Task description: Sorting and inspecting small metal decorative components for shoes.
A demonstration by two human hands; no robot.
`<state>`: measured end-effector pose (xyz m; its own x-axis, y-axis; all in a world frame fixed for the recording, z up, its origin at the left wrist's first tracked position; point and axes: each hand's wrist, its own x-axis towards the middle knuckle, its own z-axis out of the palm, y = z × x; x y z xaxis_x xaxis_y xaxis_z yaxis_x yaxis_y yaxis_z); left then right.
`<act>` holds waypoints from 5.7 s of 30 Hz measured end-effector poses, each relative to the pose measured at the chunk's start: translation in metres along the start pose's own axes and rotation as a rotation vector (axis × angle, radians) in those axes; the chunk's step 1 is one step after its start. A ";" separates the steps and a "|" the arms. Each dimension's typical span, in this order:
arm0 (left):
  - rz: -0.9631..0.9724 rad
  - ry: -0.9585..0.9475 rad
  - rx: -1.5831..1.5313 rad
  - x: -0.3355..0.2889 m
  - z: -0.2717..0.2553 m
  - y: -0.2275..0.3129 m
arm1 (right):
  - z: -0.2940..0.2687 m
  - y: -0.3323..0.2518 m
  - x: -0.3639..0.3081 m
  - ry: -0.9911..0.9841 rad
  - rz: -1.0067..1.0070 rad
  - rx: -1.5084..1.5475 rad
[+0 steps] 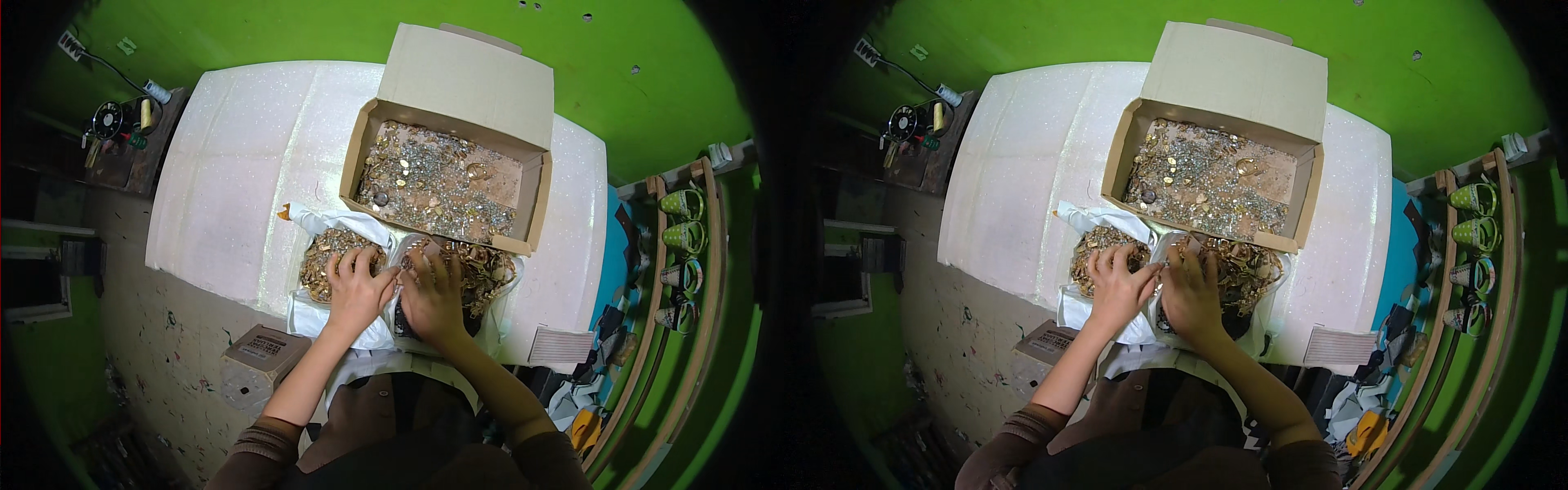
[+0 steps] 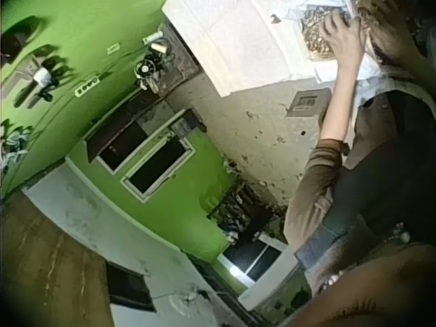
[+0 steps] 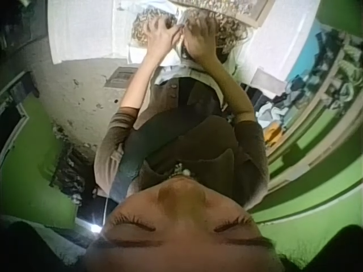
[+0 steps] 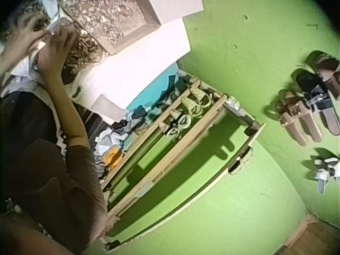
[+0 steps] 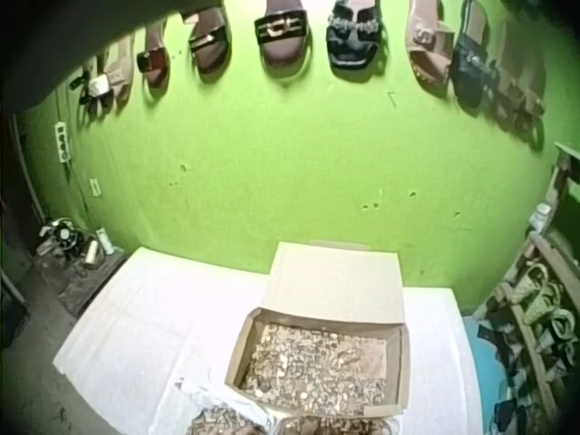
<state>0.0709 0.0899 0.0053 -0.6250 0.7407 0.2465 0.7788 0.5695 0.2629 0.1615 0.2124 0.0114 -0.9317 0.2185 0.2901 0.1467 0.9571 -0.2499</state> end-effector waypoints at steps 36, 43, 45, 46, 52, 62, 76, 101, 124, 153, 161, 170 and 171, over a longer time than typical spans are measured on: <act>0.227 -0.029 0.448 0.026 0.036 0.029 | -0.011 0.027 -0.028 -0.100 -0.079 0.015; 0.228 -0.030 0.449 0.024 0.037 0.031 | -0.012 0.031 -0.035 -0.083 -0.076 0.023; 0.218 -0.020 0.452 0.022 0.037 0.030 | -0.018 0.032 -0.037 -0.091 -0.069 0.058; 0.204 -0.026 0.444 0.022 0.038 0.030 | -0.021 0.032 -0.038 -0.092 -0.072 0.060; 0.168 -0.049 0.420 0.025 0.039 0.029 | -0.034 0.042 -0.043 -0.127 -0.005 0.160; 0.219 -0.027 0.412 0.031 0.023 0.029 | -0.042 0.045 -0.045 -0.103 -0.021 0.211; -0.237 0.203 0.404 0.022 -0.042 -0.013 | -0.041 0.051 -0.043 -0.066 0.023 0.222; -0.072 -0.020 0.058 0.010 -0.022 -0.019 | -0.001 0.018 -0.002 -0.041 -0.067 0.007; 0.084 -0.005 -0.037 0.013 -0.029 -0.043 | -0.024 0.020 0.022 -0.030 -0.331 0.005; 0.243 -0.034 0.091 -0.002 0.007 0.050 | -0.068 0.082 -0.060 0.029 0.078 0.130; 0.122 0.151 0.129 0.015 -0.019 0.056 | -0.084 0.107 -0.066 0.049 0.064 0.153; 0.047 0.447 0.188 0.029 -0.023 0.064 | -0.088 0.111 -0.080 0.051 0.017 0.167; 0.009 0.481 0.178 0.030 -0.025 0.065 | -0.088 0.112 -0.081 0.051 0.014 0.170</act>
<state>0.1012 0.1402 0.0531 -0.5402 0.5215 0.6605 0.7550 0.6469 0.1067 0.2827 0.3184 0.0417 -0.9112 0.2455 0.3309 0.0975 0.9088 -0.4057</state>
